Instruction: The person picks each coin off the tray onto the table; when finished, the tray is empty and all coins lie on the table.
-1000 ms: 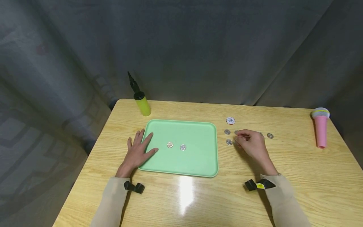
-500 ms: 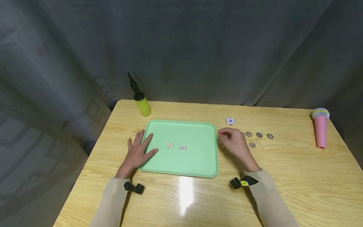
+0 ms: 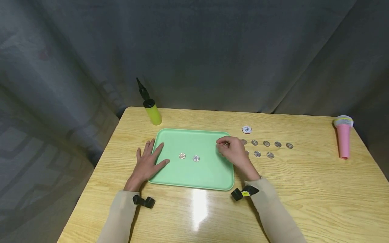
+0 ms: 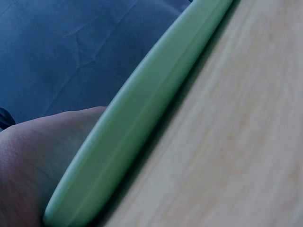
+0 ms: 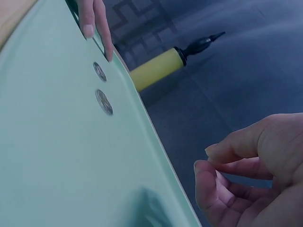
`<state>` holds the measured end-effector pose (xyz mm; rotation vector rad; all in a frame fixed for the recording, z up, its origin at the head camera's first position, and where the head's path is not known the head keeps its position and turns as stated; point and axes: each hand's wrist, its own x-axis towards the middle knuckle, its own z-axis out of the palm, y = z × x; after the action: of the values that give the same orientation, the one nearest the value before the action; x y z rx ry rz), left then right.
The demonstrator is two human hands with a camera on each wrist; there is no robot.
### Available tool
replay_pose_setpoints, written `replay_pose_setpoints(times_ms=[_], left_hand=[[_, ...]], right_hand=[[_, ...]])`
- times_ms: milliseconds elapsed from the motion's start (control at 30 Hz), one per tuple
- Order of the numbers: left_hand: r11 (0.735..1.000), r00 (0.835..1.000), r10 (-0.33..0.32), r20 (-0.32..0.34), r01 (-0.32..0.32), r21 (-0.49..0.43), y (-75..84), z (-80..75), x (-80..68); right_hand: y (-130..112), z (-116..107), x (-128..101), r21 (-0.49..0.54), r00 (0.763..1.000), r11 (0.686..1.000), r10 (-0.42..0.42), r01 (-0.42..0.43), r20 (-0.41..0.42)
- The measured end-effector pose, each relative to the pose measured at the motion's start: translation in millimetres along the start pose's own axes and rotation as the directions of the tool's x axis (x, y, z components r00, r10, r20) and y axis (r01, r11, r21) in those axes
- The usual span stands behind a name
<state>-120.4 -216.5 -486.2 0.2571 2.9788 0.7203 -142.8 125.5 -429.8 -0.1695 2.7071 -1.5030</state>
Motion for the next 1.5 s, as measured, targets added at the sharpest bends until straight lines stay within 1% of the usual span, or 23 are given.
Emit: replay_pose_setpoints(times_ms=[133,333,500,667,867,1033,1200,1500], left_hand=[[1.0,1.0,-0.001,-0.001,0.001,0.008,-0.3,0.8,0.5],[1.0,1.0,0.002,0.0,-0.002,0.011,0.4,0.1,0.4],[1.0,1.0,0.003,0.004,-0.003,0.013,0.7,-0.5,0.6],[1.0,1.0,0.003,0.006,-0.003,0.016,1.0,-0.6,0.5],[1.0,1.0,0.006,0.006,-0.006,0.016,1.6,0.4,0.8],[1.0,1.0,0.008,0.0,-0.008,0.019,1.1,1.1,1.1],[1.0,1.0,0.008,-0.003,-0.007,0.019,0.4,1.1,0.9],[1.0,1.0,0.011,-0.003,-0.011,0.013,0.5,-0.9,-0.5]], right_hand=[[-4,11,2,0.027,1.0,1.0,0.01,-0.011,0.021],[-11,25,4,0.028,0.999,1.0,-0.011,0.01,0.04],[-15,37,5,-0.001,0.999,0.999,-0.033,0.033,0.035],[-17,50,6,-0.026,0.998,0.998,-0.048,0.05,0.048],[-19,64,4,-0.063,0.994,0.995,-0.067,0.073,0.091],[-21,69,2,-0.135,0.99,0.989,-0.038,0.057,0.136],[-22,72,2,-0.19,0.988,0.98,-0.035,0.064,0.149],[-18,79,0,-0.206,0.991,0.973,-0.084,0.105,0.108]])
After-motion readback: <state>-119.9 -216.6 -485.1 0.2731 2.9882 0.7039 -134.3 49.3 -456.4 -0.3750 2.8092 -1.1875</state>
